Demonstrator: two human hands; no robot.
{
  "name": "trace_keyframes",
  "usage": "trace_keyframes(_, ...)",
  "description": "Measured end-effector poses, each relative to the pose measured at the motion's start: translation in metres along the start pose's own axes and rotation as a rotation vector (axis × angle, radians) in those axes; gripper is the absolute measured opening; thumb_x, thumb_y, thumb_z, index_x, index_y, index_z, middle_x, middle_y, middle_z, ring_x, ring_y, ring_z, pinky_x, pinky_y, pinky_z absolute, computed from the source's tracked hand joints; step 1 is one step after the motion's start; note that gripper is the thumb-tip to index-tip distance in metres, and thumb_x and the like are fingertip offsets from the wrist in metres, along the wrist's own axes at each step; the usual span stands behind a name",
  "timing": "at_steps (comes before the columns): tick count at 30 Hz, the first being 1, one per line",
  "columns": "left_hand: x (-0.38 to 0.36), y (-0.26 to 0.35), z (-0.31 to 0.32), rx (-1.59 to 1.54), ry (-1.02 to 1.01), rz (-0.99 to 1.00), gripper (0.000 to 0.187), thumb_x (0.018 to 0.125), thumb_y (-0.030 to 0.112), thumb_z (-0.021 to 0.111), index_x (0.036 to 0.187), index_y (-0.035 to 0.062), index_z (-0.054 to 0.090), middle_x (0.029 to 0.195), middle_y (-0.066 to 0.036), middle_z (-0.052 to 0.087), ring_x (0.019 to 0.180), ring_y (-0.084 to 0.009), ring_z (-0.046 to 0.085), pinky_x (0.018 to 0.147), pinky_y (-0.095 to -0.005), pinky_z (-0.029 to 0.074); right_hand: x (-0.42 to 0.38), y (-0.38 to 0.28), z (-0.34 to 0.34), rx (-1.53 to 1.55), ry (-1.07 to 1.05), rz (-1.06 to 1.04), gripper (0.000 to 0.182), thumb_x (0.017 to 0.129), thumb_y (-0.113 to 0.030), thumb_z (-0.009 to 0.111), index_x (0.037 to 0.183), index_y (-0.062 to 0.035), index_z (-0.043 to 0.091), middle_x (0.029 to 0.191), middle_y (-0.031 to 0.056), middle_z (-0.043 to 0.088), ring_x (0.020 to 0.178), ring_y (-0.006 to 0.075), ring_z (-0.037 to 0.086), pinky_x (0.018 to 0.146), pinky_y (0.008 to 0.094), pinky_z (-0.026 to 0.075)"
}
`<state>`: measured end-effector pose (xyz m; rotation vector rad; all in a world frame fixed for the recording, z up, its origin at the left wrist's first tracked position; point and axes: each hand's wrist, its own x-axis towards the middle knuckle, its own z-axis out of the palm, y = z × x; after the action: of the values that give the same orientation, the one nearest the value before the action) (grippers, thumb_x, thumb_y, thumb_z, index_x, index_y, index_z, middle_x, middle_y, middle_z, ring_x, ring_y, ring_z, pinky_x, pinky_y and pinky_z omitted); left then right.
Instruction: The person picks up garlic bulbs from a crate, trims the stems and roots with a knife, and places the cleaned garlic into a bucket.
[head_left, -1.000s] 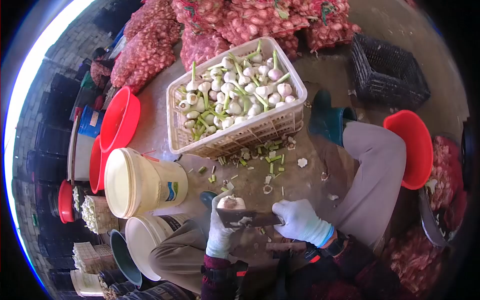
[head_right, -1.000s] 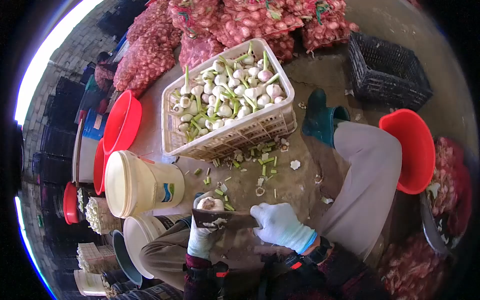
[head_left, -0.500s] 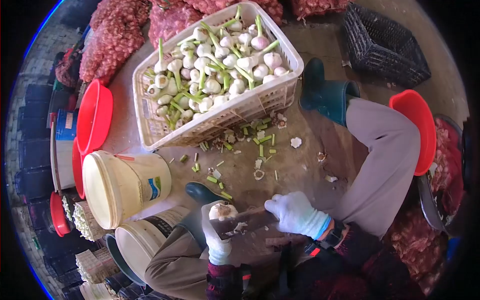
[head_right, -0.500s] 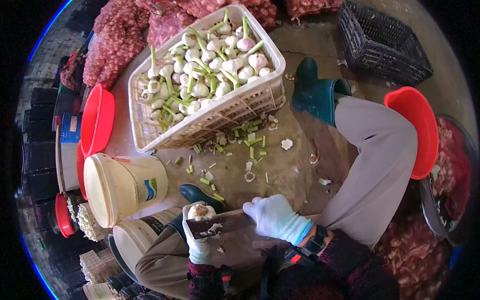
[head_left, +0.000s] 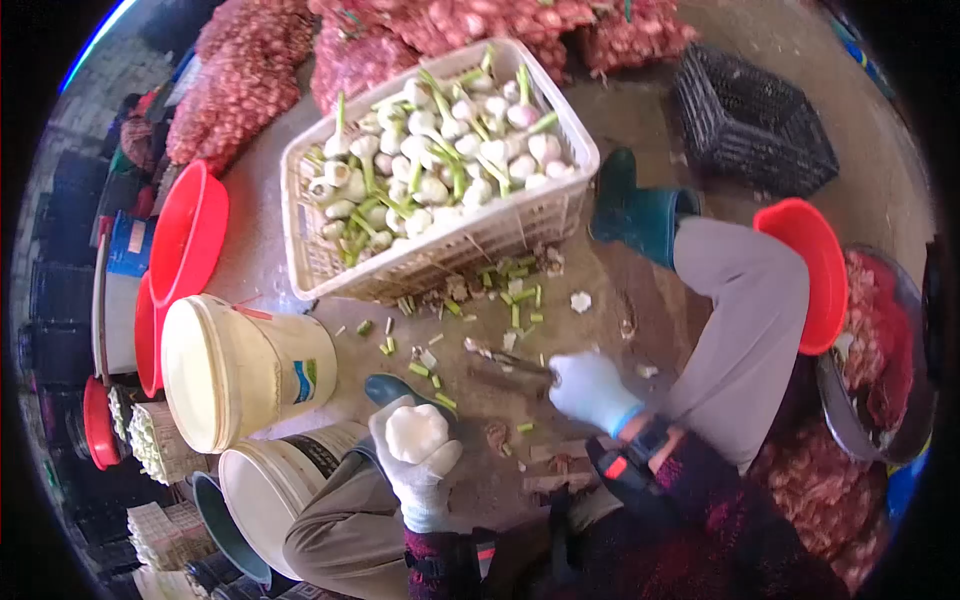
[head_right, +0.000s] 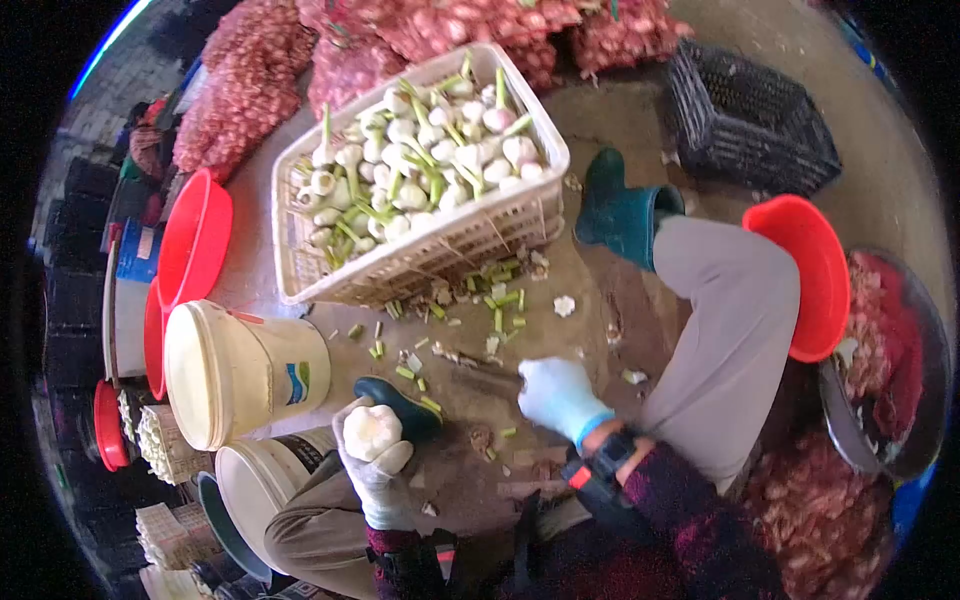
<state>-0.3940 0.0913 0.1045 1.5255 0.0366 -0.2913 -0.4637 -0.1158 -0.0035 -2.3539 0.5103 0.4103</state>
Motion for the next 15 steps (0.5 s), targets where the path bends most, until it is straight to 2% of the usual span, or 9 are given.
trace_keyframes(1,0.004,-0.006,-0.005,0.0,-0.044,-0.026,0.075,0.056,-0.003,0.075,0.125,0.0007,0.046,0.1,-0.006,0.057,0.091,-0.0159,0.058,0.083,-0.0296,0.049,-0.006,-0.002,0.002,0.01,-0.01,-0.013,0.023,0.074,-0.02,0.055,0.088,-0.0069,0.068,0.084,0.0212,0.068,0.082,0.0392,0.066,0.075,0.0489,0.052)
trace_keyframes(3,0.005,-0.001,0.002,0.081,-0.035,-0.016,0.071,0.058,-0.004,0.069,0.126,0.0017,0.047,0.103,-0.006,0.057,0.089,-0.0157,0.058,0.083,-0.027,0.049,-0.019,-0.012,0.004,0.109,-0.022,0.005,0.025,0.074,-0.02,0.056,0.09,-0.0042,0.067,0.083,0.0222,0.067,0.081,0.0396,0.066,0.074,0.0479,0.052)
trace_keyframes(5,0.008,-0.012,0.005,-0.035,0.028,-0.046,0.074,0.06,0.0,0.073,0.129,0.0004,0.045,0.103,-0.007,0.058,0.093,-0.017,0.058,0.085,-0.029,0.048,-0.027,-0.024,0.015,0.537,0.01,0.104,0.025,0.075,-0.02,0.059,0.09,-0.0009,0.065,0.081,0.0235,0.066,0.077,0.0404,0.064,0.071,0.0441,0.051)
trace_keyframes(7,0.014,-0.027,0.004,-0.149,0.078,-0.083,0.078,0.063,0.005,0.077,0.133,-0.0008,0.042,0.103,-0.008,0.059,0.096,-0.0184,0.058,0.087,-0.031,0.048,-0.03,-0.03,0.04,0.769,0.041,0.122,0.025,0.076,-0.019,0.06,0.089,0.0015,0.064,0.077,0.0244,0.064,0.07,0.0389,0.063,0.067,0.0405,0.049)
trace_keyframes(8,0.017,-0.036,0.004,-0.283,0.017,-0.081,0.075,0.064,0.008,0.076,0.131,-0.0001,0.043,0.105,-0.009,0.058,0.097,-0.0199,0.058,0.088,-0.0316,0.047,-0.032,-0.041,0.037,0.877,0.098,0.112,0.019,0.078,-0.017,0.062,0.084,0.0015,0.061,0.069,0.02,0.06,0.059,0.0314,0.057,0.061,0.0372,0.047)
trace_keyframes(9,0.021,-0.041,0.008,-0.418,-0.045,-0.081,0.072,0.065,0.011,0.076,0.129,0.0006,0.045,0.106,-0.009,0.058,0.098,-0.0213,0.058,0.089,-0.0322,0.047,-0.032,-0.045,0.031,0.87,0.168,-0.042,0.017,0.081,-0.012,0.068,0.08,0.0005,0.056,0.065,-0.0013,0.054,0.059,0.0058,0.048,0.053,0.0268,0.042)
trace_keyframes(10,0.018,-0.046,0.018,-0.522,-0.002,-0.106,0.066,0.07,0.008,0.068,0.131,0.0022,0.044,0.114,-0.011,0.054,0.107,-0.0232,0.055,0.095,-0.0338,0.047,-0.031,-0.048,0.026,0.961,0.202,-0.089,0.017,0.081,-0.011,0.068,0.078,-0.0002,0.055,0.065,-0.0014,0.054,0.059,0.0057,0.048,0.052,0.0273,0.042)
trace_keyframes(13,0.016,-0.043,0.032,-0.696,-0.127,-0.314,0.059,0.07,0.009,0.069,0.124,0.0033,0.046,0.116,-0.011,0.053,0.107,-0.0236,0.055,0.095,-0.0349,0.047,-0.029,-0.049,0.02,1.148,0.199,-0.121,0.017,0.08,-0.012,0.066,0.076,-0.0006,0.054,0.064,-0.0014,0.052,0.058,0.0078,0.049,0.051,0.0297,0.042)
trace_keyframes(15,0.012,-0.046,0.039,-0.709,-0.027,-0.252,0.052,0.071,0.011,0.07,0.117,0.0049,0.049,0.112,-0.01,0.054,0.106,-0.0245,0.056,0.096,-0.0359,0.047,-0.009,-0.03,0.043,0.91,-0.368,0.259,0.018,0.079,-0.018,0.064,0.08,-0.0004,0.061,0.062,0.0115,0.06,0.057,0.018,0.061,0.054,0.0326,0.048)
